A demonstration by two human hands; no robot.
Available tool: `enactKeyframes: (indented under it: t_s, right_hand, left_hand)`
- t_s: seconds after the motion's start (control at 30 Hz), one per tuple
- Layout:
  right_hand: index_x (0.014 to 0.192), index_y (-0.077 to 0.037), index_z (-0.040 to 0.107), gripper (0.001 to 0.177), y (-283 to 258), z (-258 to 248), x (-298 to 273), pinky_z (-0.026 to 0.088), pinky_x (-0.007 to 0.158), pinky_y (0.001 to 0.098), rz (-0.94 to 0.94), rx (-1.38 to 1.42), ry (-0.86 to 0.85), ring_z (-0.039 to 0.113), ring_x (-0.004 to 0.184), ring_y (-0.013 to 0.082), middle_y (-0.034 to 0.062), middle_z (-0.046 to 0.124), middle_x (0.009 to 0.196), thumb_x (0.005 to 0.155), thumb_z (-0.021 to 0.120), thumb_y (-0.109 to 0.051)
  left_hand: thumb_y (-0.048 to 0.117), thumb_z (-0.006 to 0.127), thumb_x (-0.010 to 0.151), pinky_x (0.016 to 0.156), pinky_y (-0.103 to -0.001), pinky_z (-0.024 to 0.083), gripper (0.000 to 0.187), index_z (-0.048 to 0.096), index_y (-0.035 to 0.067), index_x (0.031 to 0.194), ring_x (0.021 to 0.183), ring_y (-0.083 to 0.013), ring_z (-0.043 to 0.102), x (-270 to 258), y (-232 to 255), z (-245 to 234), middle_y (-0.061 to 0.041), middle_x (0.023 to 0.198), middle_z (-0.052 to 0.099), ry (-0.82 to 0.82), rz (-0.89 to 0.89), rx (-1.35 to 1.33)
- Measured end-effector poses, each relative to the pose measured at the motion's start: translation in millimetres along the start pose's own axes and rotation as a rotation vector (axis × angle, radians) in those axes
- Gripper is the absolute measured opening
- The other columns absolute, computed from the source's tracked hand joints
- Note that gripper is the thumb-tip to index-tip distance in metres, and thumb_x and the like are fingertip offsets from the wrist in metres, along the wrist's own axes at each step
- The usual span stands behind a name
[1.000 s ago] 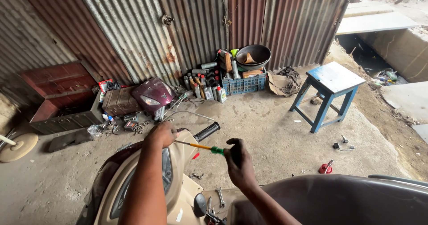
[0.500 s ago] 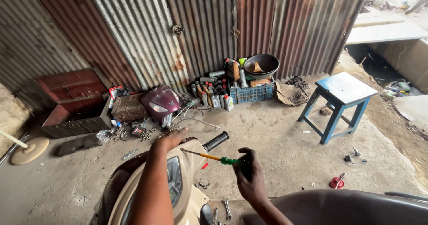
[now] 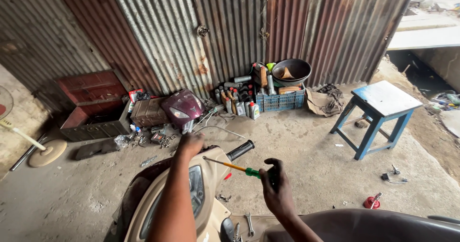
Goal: Dismantling and repairing the front panel and dashboard area of a scooter.
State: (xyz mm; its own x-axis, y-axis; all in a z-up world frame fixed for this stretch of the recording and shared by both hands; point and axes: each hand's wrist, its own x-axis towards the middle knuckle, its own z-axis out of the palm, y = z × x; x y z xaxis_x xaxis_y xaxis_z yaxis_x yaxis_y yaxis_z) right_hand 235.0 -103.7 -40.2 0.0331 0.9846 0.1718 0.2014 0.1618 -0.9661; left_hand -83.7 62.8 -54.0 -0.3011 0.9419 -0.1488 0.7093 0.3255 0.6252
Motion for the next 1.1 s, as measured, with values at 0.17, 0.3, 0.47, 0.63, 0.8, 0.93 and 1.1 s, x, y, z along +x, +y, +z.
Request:
enactKeyframes:
  t_s: [0.17,0.3,0.47,0.63,0.8,0.93,1.1]
  right_hand:
    - [0.126,-0.005,0.056,0.035,1,1,-1,0.043,0.057,0.0350,0.010,-0.006,0.026,0.049,0.063,0.0122,0.0060,0.058,0.072,0.097,0.062,-0.024]
    - [0.126,-0.004,0.052,0.038,4,1,0,0.046,0.058,0.0346,0.010,-0.045,0.067,0.052,0.064,0.0129,0.0068,0.059,0.075,0.097,0.061,-0.026]
    - [0.126,-0.003,0.050,0.039,11,4,-2,0.047,0.057,0.0343,-0.038,-0.061,0.083,0.055,0.066,0.0133,0.0077,0.061,0.078,0.097,0.058,-0.026]
    - [0.123,-0.005,0.051,0.035,11,6,-7,0.043,0.055,0.0344,0.015,0.010,0.059,0.048,0.062,0.0130,0.0050,0.056,0.074,0.098,0.058,-0.026]
    - [0.120,-0.004,0.053,0.030,11,6,-10,0.042,0.057,0.0327,0.069,0.055,0.030,0.045,0.064,0.0120,0.0053,0.053,0.073,0.101,0.058,-0.026]
    - [0.121,-0.005,0.053,0.027,8,8,-11,0.046,0.059,0.0322,0.060,0.096,0.007,0.050,0.066,0.0111,0.0048,0.058,0.077,0.101,0.058,-0.023]
    - [0.120,-0.005,0.051,0.028,8,6,-17,0.051,0.064,0.0314,-0.012,0.043,0.031,0.059,0.073,0.0121,0.0068,0.064,0.086,0.097,0.060,-0.018]
  left_hand:
    - [0.033,0.064,0.089,0.108,-0.036,0.051,0.052,0.068,-0.005,0.124,0.120,-0.0323,0.068,1,6,5,-0.026,0.128,0.067,-0.013,-0.014,0.118]
    - [0.020,0.068,0.081,0.112,-0.034,0.048,0.062,0.056,-0.008,0.135,0.128,-0.0333,0.064,4,9,13,-0.030,0.140,0.059,-0.033,-0.077,0.149]
    - [0.017,0.065,0.080,0.109,-0.035,0.051,0.050,0.065,-0.009,0.122,0.124,-0.0334,0.067,-2,15,10,-0.031,0.133,0.063,-0.104,-0.057,0.237]
    - [0.014,0.063,0.078,0.104,-0.035,0.054,0.037,0.072,-0.006,0.107,0.116,-0.0317,0.071,-1,15,11,-0.029,0.124,0.069,-0.170,0.009,0.323]
    - [0.012,0.061,0.077,0.101,-0.036,0.057,0.037,0.075,-0.006,0.106,0.110,-0.0295,0.076,-26,32,-3,-0.027,0.119,0.074,-0.182,-0.045,0.255]
    - [0.037,0.084,0.079,0.108,-0.037,0.051,0.063,0.066,-0.002,0.125,0.119,-0.0305,0.069,-40,39,-4,-0.023,0.133,0.068,-0.188,-0.085,0.251]
    - [0.065,0.088,0.073,0.103,-0.048,0.049,0.098,0.048,0.007,0.141,0.124,-0.0362,0.059,-80,71,-10,-0.020,0.140,0.056,-0.084,-0.081,0.473]
